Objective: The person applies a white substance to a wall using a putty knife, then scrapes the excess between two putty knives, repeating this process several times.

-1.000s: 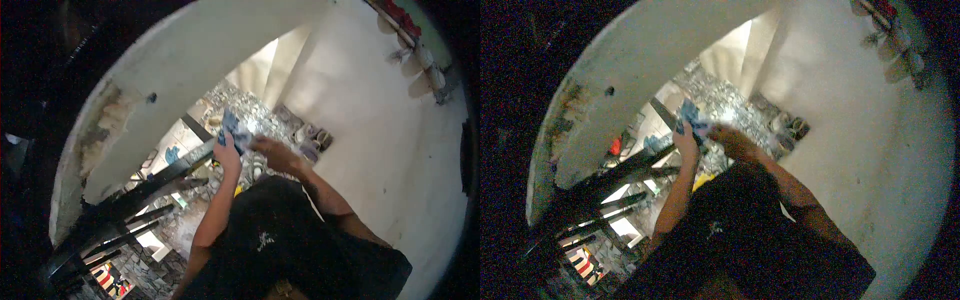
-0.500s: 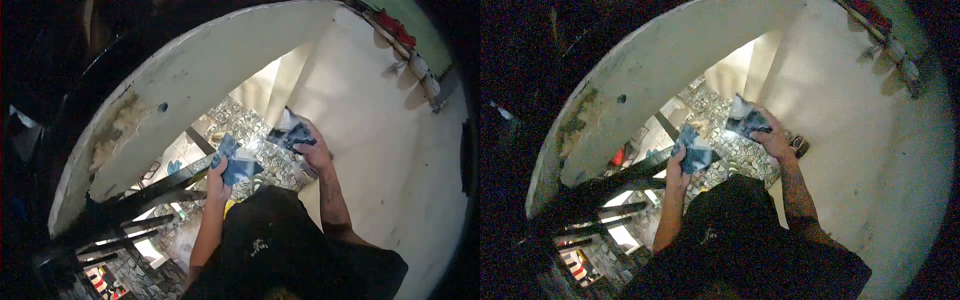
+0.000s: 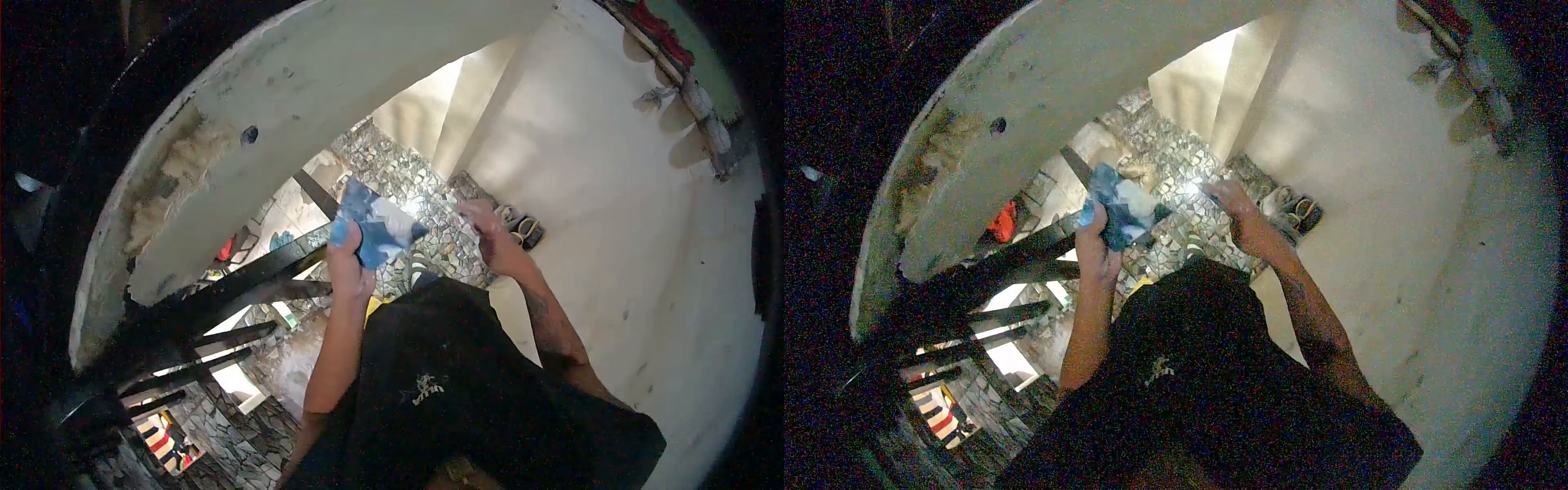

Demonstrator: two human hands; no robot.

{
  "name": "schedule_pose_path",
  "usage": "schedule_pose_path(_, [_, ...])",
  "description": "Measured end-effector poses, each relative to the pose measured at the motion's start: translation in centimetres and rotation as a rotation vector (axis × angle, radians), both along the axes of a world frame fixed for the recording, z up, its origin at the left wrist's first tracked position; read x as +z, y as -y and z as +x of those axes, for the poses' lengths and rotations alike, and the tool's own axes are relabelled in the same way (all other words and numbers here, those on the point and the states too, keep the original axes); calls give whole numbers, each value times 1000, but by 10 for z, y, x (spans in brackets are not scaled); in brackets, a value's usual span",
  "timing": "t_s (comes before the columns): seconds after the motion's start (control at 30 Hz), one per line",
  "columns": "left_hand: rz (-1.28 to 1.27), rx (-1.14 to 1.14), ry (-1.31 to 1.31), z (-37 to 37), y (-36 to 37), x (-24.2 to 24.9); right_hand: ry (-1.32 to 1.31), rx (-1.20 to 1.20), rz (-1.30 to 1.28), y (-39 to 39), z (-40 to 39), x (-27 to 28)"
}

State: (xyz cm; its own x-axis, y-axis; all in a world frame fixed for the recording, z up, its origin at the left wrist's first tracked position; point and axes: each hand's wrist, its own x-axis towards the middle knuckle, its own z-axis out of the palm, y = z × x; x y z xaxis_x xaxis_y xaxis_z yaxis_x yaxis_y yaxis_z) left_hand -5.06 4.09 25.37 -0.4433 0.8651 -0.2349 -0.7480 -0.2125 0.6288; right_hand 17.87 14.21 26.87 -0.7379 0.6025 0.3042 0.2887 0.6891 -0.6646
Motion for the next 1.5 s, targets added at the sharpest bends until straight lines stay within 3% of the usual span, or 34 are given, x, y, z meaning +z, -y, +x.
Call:
schedule_pose_path(0.13, [-288,241,-284,12,-5,4,102,48,39,30,-33,52])
schedule_pose_path(0.17, [-264,254,-324,15,-7,3,151,51,68,37,-45,63])
schedule_pose_path(0.33, [-234,333,-496,24,-7,6,228,51,374,44,-62,11])
schedule_pose_path(0.43, [-369,409,-544,18,-8,1,308,284,-5,36,-53,19])
schedule_pose_path(0.5, [-421,427,-475,8,-4,-4,144,449,-316,10,-40,19])
schedule_pose_path(0.57, [-375,405,-311,-5,-2,-12,-41,372,-578,-4,-28,32])
schedule_pose_path(0.6, [-498,359,-273,-7,2,-2,-236,230,-818,-9,-26,34])
schedule_pose_path(0.67, [-290,293,-208,-19,6,-27,-647,-73,-1275,-17,-24,28])
schedule_pose_path(0.77, [-130,169,-77,-20,9,-21,-672,-89,-1190,-24,-24,22])
schedule_pose_path(0.8, [-115,113,-61,-18,10,-10,-507,-95,-940,-27,-24,25])
schedule_pose_path(0.9, [-172,13,-8,-20,17,-8,-405,29,-904,-9,-32,44])
schedule_pose_path(0.93, [-135,-3,29,-16,14,-2,-332,148,-609,-4,-35,39])
schedule_pose_path(1.03, [-76,1,90,-6,10,21,-326,361,-391,14,-54,15])
schedule_pose_path(1.07, [-67,7,104,-3,10,25,-228,344,-144,20,-55,27])
schedule_pose_path(1.2, [2,6,123,-11,10,25,-3,328,-348,10,-20,-35])
schedule_pose_path(1.23, [-13,27,102,-15,9,22,-26,255,-225,2,-15,-37])
schedule_pose_path(1.3, [-32,98,58,-15,8,17,-64,113,8,-9,-12,-19])
schedule_pose_path(1.33, [-33,138,27,-13,7,18,-32,48,-74,5,-25,34])
schedule_pose_path(1.37, [-33,172,-10,-11,6,21,-18,80,-83,14,-32,57])
schedule_pose_path(1.4, [-187,282,-80,-4,4,28,-7,107,-92,22,-36,73])
schedule_pose_path(1.5, [-167,370,-248,8,1,41,94,148,15,34,-51,76])
